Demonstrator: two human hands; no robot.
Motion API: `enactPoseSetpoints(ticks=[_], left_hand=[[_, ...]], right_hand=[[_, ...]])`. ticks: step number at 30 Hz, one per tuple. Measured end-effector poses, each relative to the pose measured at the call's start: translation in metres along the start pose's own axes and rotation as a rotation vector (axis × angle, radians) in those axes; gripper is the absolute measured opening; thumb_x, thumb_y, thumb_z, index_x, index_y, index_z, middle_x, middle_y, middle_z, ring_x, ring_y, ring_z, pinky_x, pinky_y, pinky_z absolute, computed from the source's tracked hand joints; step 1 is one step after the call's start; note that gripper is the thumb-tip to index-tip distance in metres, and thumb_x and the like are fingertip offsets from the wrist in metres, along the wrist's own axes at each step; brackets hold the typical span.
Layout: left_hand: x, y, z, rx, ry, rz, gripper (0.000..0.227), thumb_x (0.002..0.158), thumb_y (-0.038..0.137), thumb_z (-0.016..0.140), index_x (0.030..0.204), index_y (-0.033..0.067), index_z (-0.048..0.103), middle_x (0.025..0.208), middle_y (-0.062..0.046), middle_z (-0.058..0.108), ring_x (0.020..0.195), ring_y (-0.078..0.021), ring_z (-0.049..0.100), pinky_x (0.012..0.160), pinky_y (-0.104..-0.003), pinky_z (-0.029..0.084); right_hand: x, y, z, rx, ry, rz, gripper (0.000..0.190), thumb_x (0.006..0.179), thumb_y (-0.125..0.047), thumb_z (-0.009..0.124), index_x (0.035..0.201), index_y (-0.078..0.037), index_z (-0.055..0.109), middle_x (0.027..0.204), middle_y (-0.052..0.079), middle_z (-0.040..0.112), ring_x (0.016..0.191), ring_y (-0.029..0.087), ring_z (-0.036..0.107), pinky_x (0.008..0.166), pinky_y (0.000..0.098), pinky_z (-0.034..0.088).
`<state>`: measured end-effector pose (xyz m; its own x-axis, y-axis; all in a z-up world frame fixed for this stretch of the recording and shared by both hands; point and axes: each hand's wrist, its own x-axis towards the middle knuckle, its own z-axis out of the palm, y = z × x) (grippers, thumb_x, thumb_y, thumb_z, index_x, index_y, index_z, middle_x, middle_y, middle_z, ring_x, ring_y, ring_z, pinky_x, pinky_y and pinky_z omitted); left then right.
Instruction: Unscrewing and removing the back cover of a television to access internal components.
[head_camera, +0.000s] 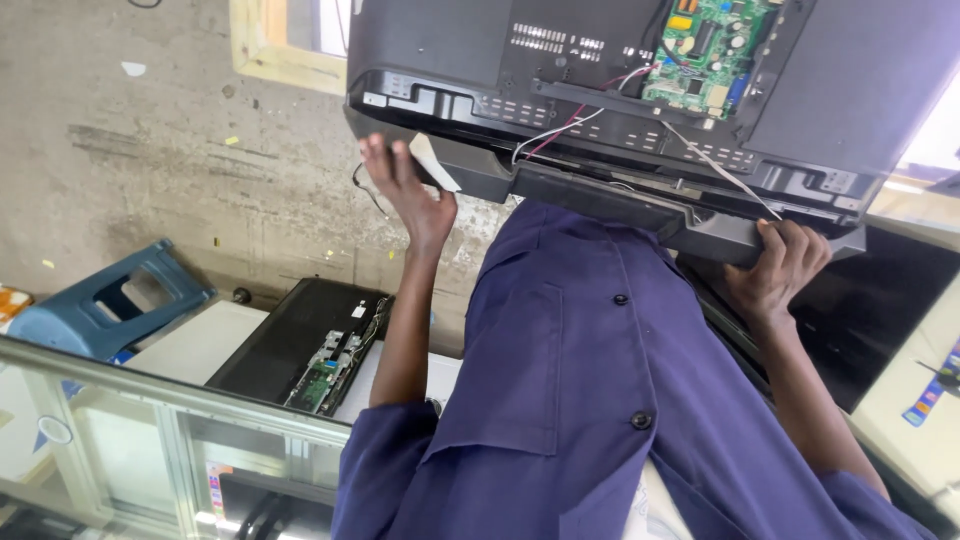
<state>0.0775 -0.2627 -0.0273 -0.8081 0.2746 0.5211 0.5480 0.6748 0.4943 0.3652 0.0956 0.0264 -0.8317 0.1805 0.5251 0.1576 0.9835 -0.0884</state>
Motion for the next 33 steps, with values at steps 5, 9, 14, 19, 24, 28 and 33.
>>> enactPoseSetpoints(ticks=[5,9,14,19,24,28,33], left_hand=[[-0.011,0.012,-0.003,-0.892,0.267,-0.741,0.083,0.079,0.006,0.053,0.155,0.0181,0.021,0.162,-0.012,0.016,0.148,-0.0314,0.023,0.121,-0.056,0.024],[0.038,0.026,-0.017,-1.525,0.403,-1.303,0.09,0.074,0.045,0.069,0.15,0.0109,0.035,0.148,-0.017,0.045,0.135,-0.0349,0.045,0.107,-0.052,0.044],[0.039,0.002,-0.002,-1.634,0.302,-1.302,0.08,0.073,0.044,0.077,0.138,0.0054,0.05,0.131,-0.012,0.059,0.12,-0.0295,0.057,0.106,-0.046,0.048],[0.042,-0.008,0.002,-1.73,0.329,-1.27,0.08,0.072,0.05,0.077,0.134,0.0057,0.053,0.12,-0.015,0.064,0.11,-0.0321,0.061,0.097,-0.048,0.053],[0.044,-0.008,0.003,-1.703,0.369,-1.339,0.066,0.077,0.047,0.074,0.129,0.0083,0.058,0.116,-0.012,0.065,0.105,-0.0297,0.061,0.092,-0.044,0.052],[0.042,-0.006,0.001,-1.697,0.367,-1.34,0.069,0.078,0.048,0.073,0.13,0.0063,0.056,0.117,-0.014,0.064,0.107,-0.0301,0.061,0.094,-0.044,0.052],[0.042,-0.006,0.005,-1.695,0.4,-1.274,0.065,0.082,0.047,0.07,0.131,0.0076,0.056,0.118,-0.013,0.064,0.107,-0.0297,0.061,0.093,-0.044,0.052]], right_hand=[[-0.002,0.007,-0.002,0.02,-0.035,0.013,0.035,0.086,-0.025,0.064,0.108,0.001,0.059,0.1,0.019,0.062,0.09,0.036,0.058,0.083,0.0463,0.038],[0.005,0.008,-0.006,0.038,-0.057,0.002,0.042,0.086,-0.031,0.072,0.108,0.001,0.058,0.102,0.02,0.062,0.092,0.035,0.058,0.084,0.0458,0.038],[0.002,0.009,-0.009,0.064,-0.082,0.002,0.043,0.088,-0.031,0.072,0.11,0.002,0.058,0.103,0.021,0.062,0.092,0.036,0.058,0.084,0.046,0.037],[0.002,0.01,-0.014,0.105,-0.121,0.003,0.038,0.083,-0.017,0.074,0.113,0.003,0.059,0.107,0.022,0.064,0.096,0.038,0.059,0.085,0.0468,0.037],[-0.002,0.016,-0.012,0.075,-0.123,-0.003,0.034,0.087,-0.019,0.065,0.113,0.003,0.063,0.105,0.021,0.064,0.094,0.037,0.059,0.085,0.0455,0.038],[0.0,0.018,-0.014,0.08,-0.124,-0.014,0.035,0.085,-0.017,0.068,0.113,0.003,0.063,0.105,0.021,0.064,0.093,0.037,0.06,0.084,0.0457,0.039],[0.006,0.014,-0.018,0.078,-0.182,-0.021,0.043,0.076,-0.009,0.07,0.115,0.005,0.061,0.109,0.023,0.064,0.097,0.04,0.059,0.087,0.048,0.04]])
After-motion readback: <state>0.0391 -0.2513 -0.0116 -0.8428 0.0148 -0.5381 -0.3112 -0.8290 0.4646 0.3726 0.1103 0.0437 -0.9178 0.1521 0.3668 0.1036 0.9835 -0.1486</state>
